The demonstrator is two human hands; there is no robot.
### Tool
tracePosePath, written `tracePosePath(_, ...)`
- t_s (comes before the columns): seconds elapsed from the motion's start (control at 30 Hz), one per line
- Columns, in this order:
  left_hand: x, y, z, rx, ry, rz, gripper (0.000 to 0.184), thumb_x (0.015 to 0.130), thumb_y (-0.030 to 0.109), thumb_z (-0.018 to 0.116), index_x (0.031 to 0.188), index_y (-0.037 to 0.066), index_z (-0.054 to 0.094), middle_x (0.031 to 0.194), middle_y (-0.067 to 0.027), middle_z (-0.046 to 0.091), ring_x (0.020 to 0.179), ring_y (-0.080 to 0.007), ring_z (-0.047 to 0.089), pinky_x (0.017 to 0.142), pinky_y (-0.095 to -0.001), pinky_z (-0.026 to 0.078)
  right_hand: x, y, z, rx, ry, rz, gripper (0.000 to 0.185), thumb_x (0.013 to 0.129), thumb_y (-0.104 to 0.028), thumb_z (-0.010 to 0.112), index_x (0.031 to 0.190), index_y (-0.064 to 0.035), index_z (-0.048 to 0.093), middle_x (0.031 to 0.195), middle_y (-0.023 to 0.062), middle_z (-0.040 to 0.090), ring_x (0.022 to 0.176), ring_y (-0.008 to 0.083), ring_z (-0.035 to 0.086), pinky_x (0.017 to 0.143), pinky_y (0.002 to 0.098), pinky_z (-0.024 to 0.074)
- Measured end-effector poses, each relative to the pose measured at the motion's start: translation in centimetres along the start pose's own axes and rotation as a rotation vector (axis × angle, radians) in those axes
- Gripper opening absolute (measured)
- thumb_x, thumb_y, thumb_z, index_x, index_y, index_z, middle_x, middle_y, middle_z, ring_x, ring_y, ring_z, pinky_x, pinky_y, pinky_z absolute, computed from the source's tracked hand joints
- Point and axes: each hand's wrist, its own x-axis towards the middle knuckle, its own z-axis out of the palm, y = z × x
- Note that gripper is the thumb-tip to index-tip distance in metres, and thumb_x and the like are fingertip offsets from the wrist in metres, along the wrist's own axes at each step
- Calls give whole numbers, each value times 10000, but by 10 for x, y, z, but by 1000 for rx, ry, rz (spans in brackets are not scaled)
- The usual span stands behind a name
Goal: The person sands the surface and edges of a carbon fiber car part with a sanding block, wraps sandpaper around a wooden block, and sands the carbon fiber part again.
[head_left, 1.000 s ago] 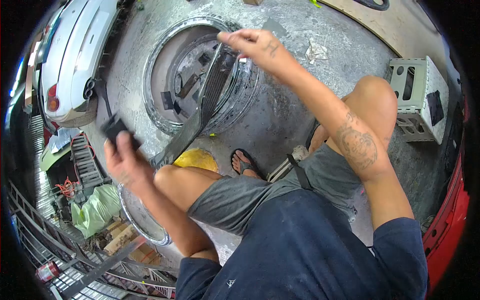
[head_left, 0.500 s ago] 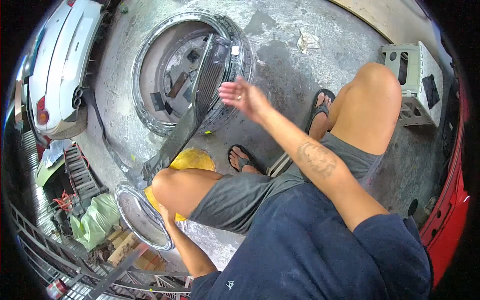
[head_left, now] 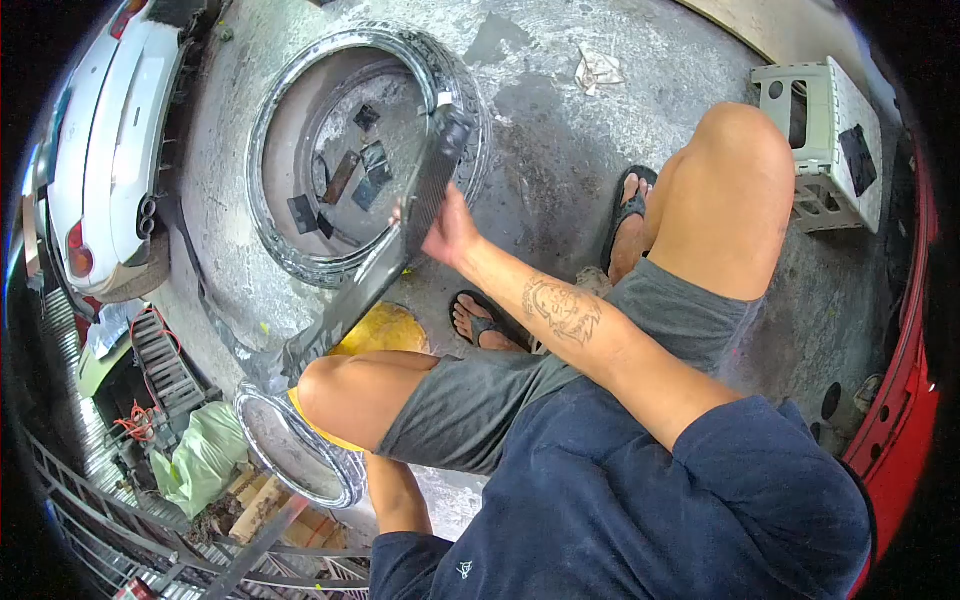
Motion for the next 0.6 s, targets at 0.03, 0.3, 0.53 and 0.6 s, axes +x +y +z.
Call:
tracePosePath(0.03, -1, 3, -1, 10, -1, -3, 308, 996, 154, 700, 1188, -84, 738, 1025, -180, 788, 901, -267, 711, 794, -413, 563, 2, -1, -23, 26, -14, -17, 550, 1114, -537, 456, 1093, -42, 695, 970, 140, 699, 955, 312, 714, 989, 528, 581)
tracePosePath(0.3, 53, 11, -45, 108, -11, -66, 302, 991, 138, 699, 1191, -85, 736, 1048, -206, 789, 924, -295, 722, 817, -430, 569, 6, 2, -58, 4, -233, 4, 493, 1190, -442, 352, 1438, -95, 601, 1340, 93, 723, 1218, 295, 684, 1106, 496, 534)
tracePosePath(0.53, 34, 9, -135, 202, 227, -112, 311, 983, 112, 707, 1214, -95, 721, 1095, -284, 763, 954, -412, 722, 881, -483, 569, 3, 1, -38, 118, -36, 69, 611, 1106, -646, 497, 1328, -117, 708, 1188, 68, 777, 1073, 260, 711, 1000, 460, 561)
tracePosePath(0.6, 42, 44, -187, 330, 494, 13, 523, 1011, 271, 776, 1350, -106, 648, 1139, -308, 744, 984, -444, 710, 936, -490, 555, 3, 0, -39, 154, -63, 106, 608, 1102, -646, 502, 1321, -120, 713, 1183, 61, 774, 1076, 254, 710, 994, 457, 561)
